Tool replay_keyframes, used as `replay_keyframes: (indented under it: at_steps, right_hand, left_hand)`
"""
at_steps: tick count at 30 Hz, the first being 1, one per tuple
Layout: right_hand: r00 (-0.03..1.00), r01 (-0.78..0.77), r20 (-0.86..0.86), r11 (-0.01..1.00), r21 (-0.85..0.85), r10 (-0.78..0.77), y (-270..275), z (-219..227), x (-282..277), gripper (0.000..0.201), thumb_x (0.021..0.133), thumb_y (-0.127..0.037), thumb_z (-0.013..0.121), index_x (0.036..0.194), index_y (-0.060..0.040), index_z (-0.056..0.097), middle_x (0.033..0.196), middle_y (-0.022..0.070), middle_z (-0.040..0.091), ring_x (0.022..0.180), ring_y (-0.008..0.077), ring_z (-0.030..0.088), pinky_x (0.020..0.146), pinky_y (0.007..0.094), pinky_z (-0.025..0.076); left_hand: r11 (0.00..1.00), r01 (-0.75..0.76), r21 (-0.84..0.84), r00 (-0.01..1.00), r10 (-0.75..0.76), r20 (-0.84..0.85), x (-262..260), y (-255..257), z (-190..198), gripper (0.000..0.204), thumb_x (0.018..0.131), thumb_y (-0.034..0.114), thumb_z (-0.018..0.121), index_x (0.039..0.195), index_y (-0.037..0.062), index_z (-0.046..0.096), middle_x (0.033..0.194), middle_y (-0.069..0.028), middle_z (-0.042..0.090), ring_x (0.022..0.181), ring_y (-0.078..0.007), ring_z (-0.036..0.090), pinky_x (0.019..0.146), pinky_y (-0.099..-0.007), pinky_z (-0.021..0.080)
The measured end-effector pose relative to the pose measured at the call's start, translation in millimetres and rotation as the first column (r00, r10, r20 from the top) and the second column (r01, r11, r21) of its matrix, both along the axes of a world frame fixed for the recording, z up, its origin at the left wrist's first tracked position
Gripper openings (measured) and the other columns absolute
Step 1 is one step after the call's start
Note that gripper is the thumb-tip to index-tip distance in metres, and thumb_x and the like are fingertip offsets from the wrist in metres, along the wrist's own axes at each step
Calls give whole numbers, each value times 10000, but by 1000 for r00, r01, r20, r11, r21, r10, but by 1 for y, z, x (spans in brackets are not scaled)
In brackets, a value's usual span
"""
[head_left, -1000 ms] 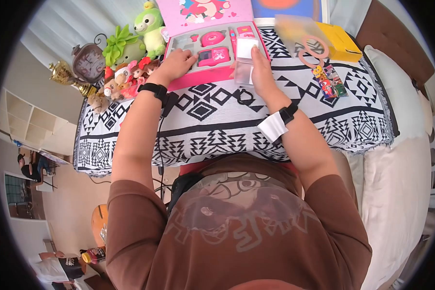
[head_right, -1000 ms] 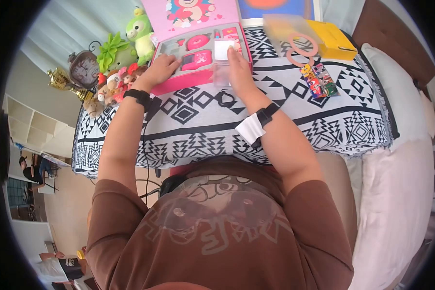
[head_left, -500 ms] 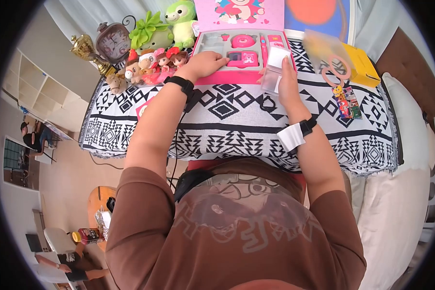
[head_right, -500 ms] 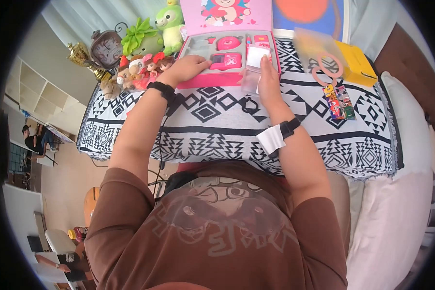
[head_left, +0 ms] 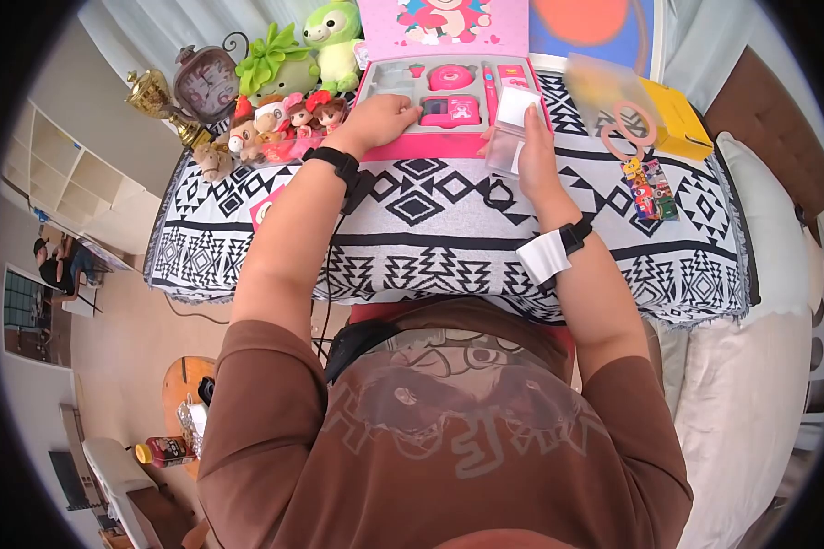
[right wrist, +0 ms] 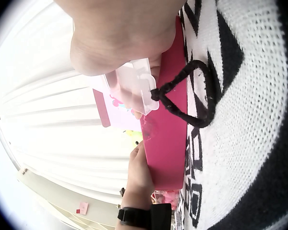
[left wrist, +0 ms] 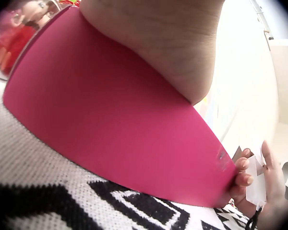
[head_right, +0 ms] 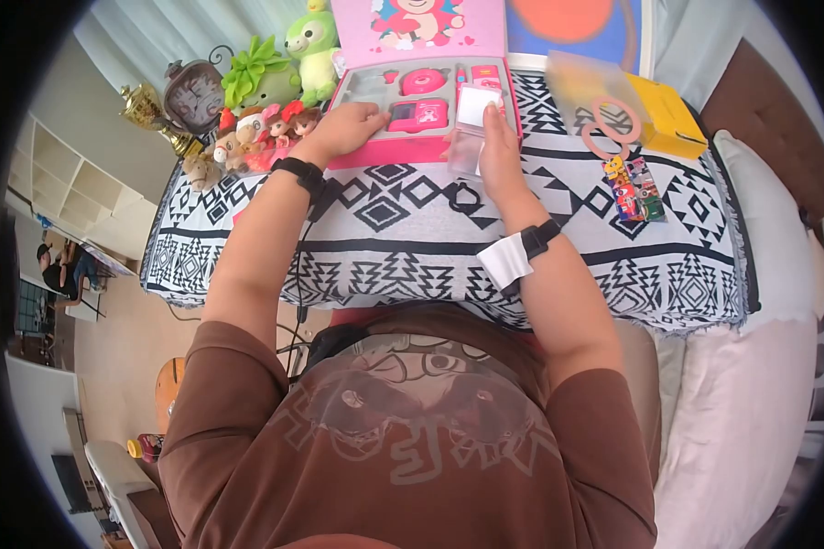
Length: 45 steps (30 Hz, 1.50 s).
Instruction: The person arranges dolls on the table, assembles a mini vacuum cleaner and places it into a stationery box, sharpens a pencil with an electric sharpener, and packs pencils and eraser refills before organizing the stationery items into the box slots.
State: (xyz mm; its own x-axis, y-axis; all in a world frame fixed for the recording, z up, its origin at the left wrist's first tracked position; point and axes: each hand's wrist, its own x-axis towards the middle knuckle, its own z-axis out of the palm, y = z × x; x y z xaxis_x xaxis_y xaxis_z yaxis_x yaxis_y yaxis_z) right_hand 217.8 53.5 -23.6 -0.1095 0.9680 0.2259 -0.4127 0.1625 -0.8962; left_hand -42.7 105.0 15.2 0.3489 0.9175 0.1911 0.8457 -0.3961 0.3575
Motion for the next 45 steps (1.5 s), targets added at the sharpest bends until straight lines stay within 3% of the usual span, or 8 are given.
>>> replay_keyframes:
  at_steps: [6, 12, 15, 19, 24, 33, 40, 45]
  right_hand:
    - [999, 7, 32, 1000, 30, -8, 3, -3, 0, 570, 1041, -473, 263, 1124, 21, 536, 829, 162, 657, 668, 254, 675, 626, 362, 566]
    - [1000, 8, 29, 999, 37, -9, -1, 2, 0, 545, 1045, -447, 274, 1093, 23, 545, 825, 150, 655, 667, 240, 669, 630, 346, 558]
    - [1000, 1, 6, 1000, 20, -1, -3, 3, 0, 515, 1051, -416, 283, 1068, 22, 553, 822, 139, 654, 668, 229, 663, 638, 337, 551]
    - [1000, 20, 1, 999, 27, -20, 1, -2, 0, 571, 1038, -481, 270, 1121, 20, 530, 820, 153, 653, 661, 254, 673, 621, 363, 568]
    - [999, -5, -39, 999, 40, 7, 2, -3, 0, 569, 1037, -483, 275, 1130, 19, 524, 827, 154, 654, 663, 258, 674, 624, 370, 569]
    - [1000, 14, -18, 1000, 16, -14, 1, -1, 1, 543, 1044, -449, 283, 1102, 23, 545, 842, 152, 661, 674, 239, 668, 634, 348, 557]
    - [1000, 28, -1, 999, 30, -28, 0, -1, 1, 524, 1050, -420, 286, 1059, 18, 574, 820, 137, 665, 682, 209, 662, 638, 329, 550]
    - [1000, 15, -13, 999, 28, -15, -1, 0, 0, 526, 1050, -421, 287, 1065, 23, 569, 813, 143, 662, 670, 216, 662, 627, 333, 551]
  left_hand:
    - [996, -28, -79, 999, 31, 40, -2, 9, 1, 433, 949, 390, 479, 905, 2, 667, 838, -228, 669, 840, -402, 639, 786, -456, 488]
    - [979, -140, 151, 973, 108, 205, 4, 8, 5, 421, 943, 383, 497, 904, -5, 657, 802, -247, 649, 811, -421, 625, 750, -454, 489]
    - [964, -139, 228, 945, 60, 322, 21, -14, 15, 376, 961, 328, 517, 887, -25, 620, 691, -200, 599, 646, -334, 581, 666, -406, 468]
    - [976, -7, 219, 957, -57, 284, 56, -60, 8, 329, 944, 312, 547, 872, -1, 617, 709, -219, 604, 664, -378, 584, 633, -434, 462]
    - [931, 312, 189, 949, -314, -18, 73, -89, -17, 230, 887, 266, 594, 840, 45, 639, 757, -176, 636, 732, -376, 620, 654, -466, 480]
    - [884, 433, 176, 901, -432, -46, 58, -70, -34, 215, 844, 275, 670, 814, 69, 619, 787, -109, 609, 775, -330, 604, 667, -438, 477]
    - [908, 377, 184, 924, -383, -4, 56, -74, -22, 191, 839, 249, 685, 806, 71, 623, 788, -103, 609, 761, -312, 608, 665, -415, 481]
    - [907, 211, 366, 955, -271, 121, 45, -74, 3, 208, 872, 276, 652, 839, 71, 641, 792, -113, 635, 776, -320, 620, 668, -421, 487]
